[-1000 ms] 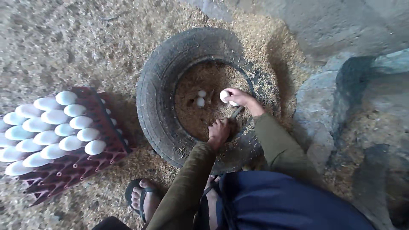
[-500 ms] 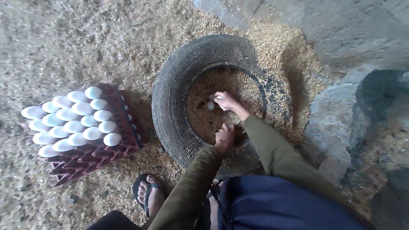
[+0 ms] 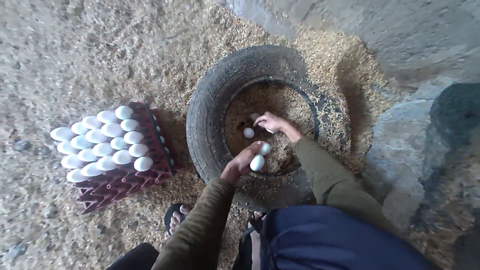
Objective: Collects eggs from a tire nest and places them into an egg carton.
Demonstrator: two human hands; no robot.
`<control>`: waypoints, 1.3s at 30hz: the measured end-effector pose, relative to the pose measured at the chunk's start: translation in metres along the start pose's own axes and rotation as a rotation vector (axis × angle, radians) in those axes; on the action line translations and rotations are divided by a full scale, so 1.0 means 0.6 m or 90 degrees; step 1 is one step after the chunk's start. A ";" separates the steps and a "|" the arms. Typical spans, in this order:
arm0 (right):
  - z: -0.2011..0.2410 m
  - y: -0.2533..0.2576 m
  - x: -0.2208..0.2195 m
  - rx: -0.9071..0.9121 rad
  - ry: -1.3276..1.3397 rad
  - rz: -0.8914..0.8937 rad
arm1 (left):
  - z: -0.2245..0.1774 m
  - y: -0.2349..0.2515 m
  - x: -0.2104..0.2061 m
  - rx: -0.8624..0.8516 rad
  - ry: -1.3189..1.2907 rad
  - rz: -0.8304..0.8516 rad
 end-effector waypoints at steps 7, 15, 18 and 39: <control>-0.010 0.016 -0.024 -0.138 -0.078 -0.020 | 0.011 -0.041 0.027 -0.080 -0.231 0.036; 0.020 0.023 -0.046 -0.216 -0.209 -0.022 | -0.037 -0.084 0.026 -0.040 0.185 -0.095; 0.022 0.022 -0.039 -0.157 -0.135 -0.057 | -0.072 -0.122 0.013 -0.010 0.428 -0.114; 0.207 -0.319 0.091 -0.025 -0.107 -0.255 | -0.127 -0.601 0.374 0.107 0.762 -0.417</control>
Point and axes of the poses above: each hand's wrist, its own y-axis towards the middle knuckle, its own x-axis out of the back of the hand, z = x × y, the point moved 7 cm from there along y, towards the middle knuckle, and after that the axes turned 10 degrees about z, right-handed, at the moved point
